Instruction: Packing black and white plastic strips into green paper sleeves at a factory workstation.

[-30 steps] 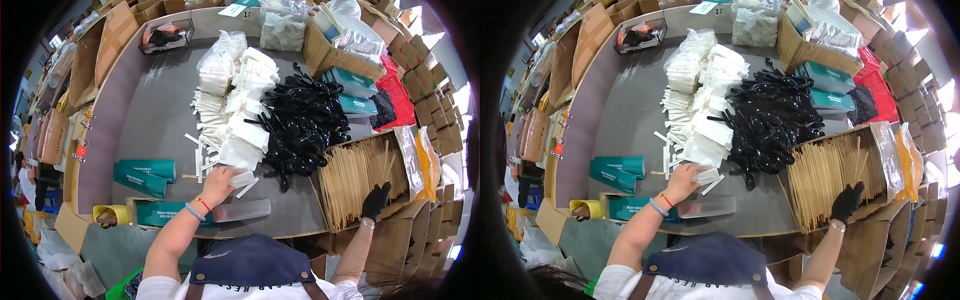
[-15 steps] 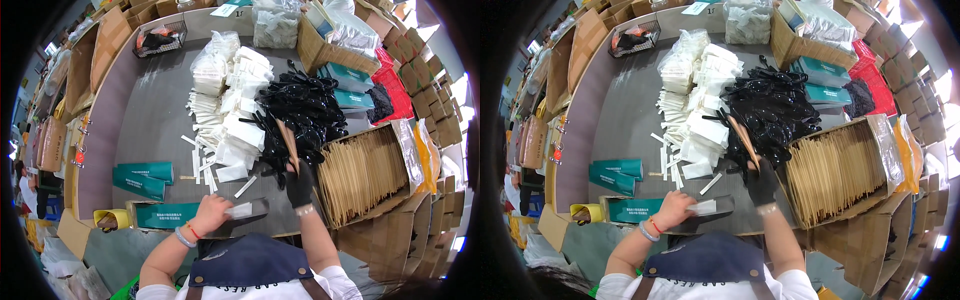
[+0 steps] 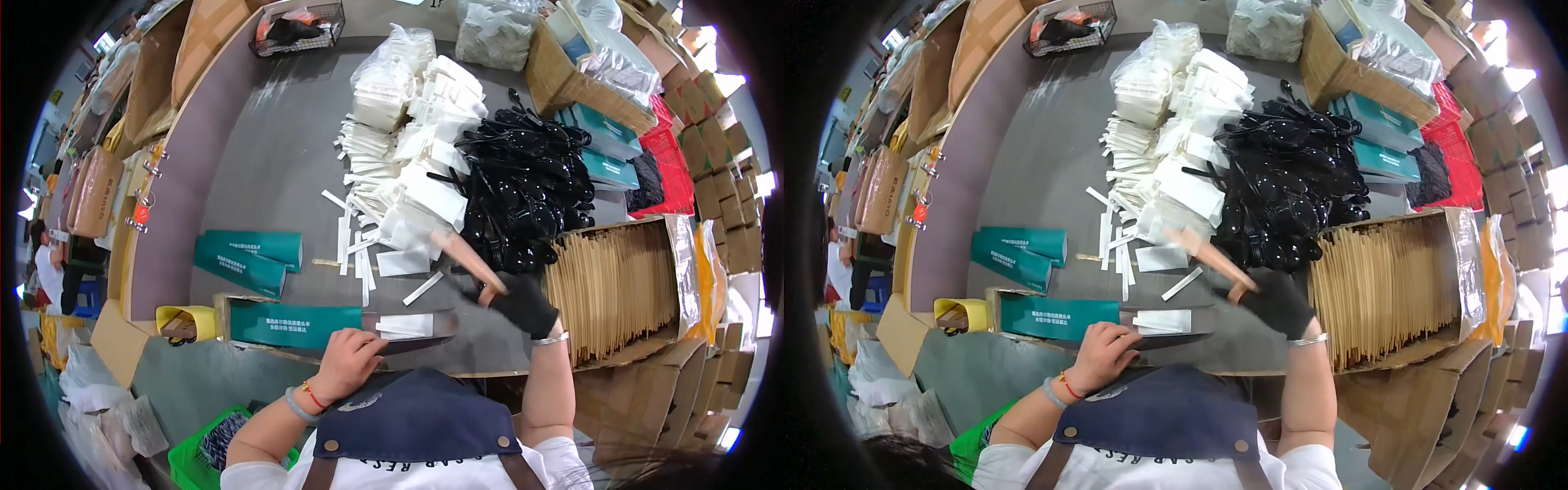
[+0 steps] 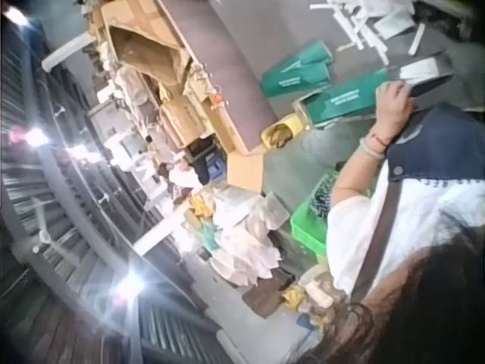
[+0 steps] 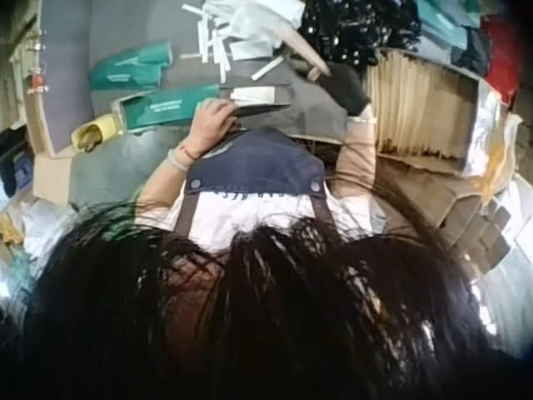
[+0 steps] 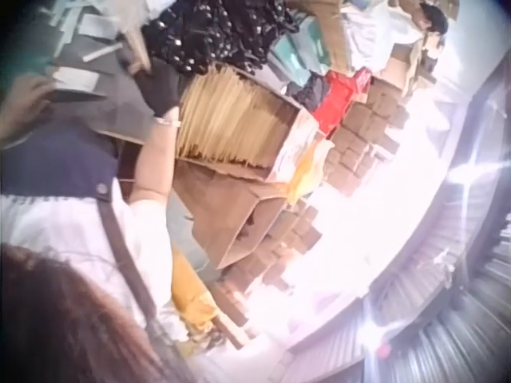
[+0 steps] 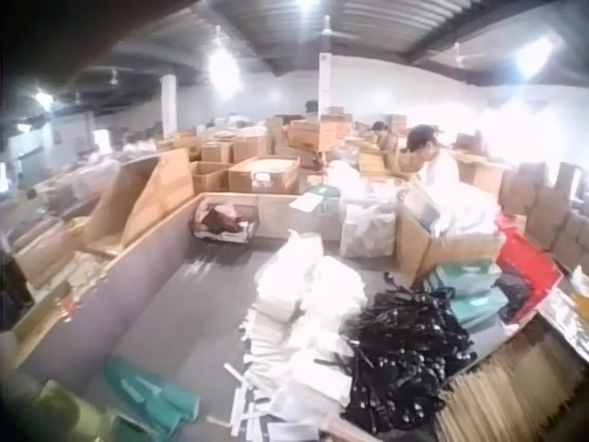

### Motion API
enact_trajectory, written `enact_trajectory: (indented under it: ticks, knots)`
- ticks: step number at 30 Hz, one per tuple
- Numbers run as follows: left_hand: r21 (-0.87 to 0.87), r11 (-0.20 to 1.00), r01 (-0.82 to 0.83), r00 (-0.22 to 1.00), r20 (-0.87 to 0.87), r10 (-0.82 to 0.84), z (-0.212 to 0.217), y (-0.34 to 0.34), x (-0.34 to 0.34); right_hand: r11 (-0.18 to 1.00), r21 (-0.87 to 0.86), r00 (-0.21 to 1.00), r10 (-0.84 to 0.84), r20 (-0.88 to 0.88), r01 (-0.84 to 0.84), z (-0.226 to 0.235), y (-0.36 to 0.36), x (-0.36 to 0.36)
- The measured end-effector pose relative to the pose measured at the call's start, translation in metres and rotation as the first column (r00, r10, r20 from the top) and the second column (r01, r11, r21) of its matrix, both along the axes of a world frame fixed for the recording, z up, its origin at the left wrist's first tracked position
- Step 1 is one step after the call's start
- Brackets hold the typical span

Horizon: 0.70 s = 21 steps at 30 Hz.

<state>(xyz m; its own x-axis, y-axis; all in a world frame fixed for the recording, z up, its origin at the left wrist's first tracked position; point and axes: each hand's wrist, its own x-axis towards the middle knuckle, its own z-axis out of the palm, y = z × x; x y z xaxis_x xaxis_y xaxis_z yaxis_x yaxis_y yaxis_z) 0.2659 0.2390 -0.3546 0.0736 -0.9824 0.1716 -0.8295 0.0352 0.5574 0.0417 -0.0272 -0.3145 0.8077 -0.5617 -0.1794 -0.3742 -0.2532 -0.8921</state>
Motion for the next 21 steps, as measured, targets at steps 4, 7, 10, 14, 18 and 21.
enact_trajectory:
  ticks: [4,7,10,14,18,21]
  knots:
    - [-0.086,0.989,0.121,0.992,0.037,-0.118,-0.001,-0.007,-0.013,0.944,0.268,0.929,0.262,-0.261,-0.191,-0.038,0.015,0.013]
    - [-0.043,0.983,0.176,0.979,0.11,-0.17,0.001,-0.015,-0.017,0.909,0.311,0.927,0.339,-0.161,-0.279,-0.049,0.025,0.026]
    - [0.115,0.985,0.127,0.967,0.209,-0.149,-0.005,-0.019,-0.016,0.917,0.262,0.874,0.376,-0.308,-0.302,-0.051,0.03,0.033]
    - [0.199,0.979,0.046,0.938,0.329,-0.111,-0.01,-0.012,-0.016,0.941,-0.143,0.929,-0.328,-0.168,0.306,-0.059,0.055,0.022]
    - [0.209,0.977,-0.03,0.955,0.294,-0.033,-0.007,-0.011,-0.014,0.786,0.031,0.741,-0.595,0.31,0.618,-0.098,0.083,-0.003]
    - [0.189,0.978,-0.087,0.963,0.268,0.034,-0.005,-0.013,-0.009,0.823,-0.486,0.954,-0.277,0.11,0.295,-0.136,0.096,-0.02]
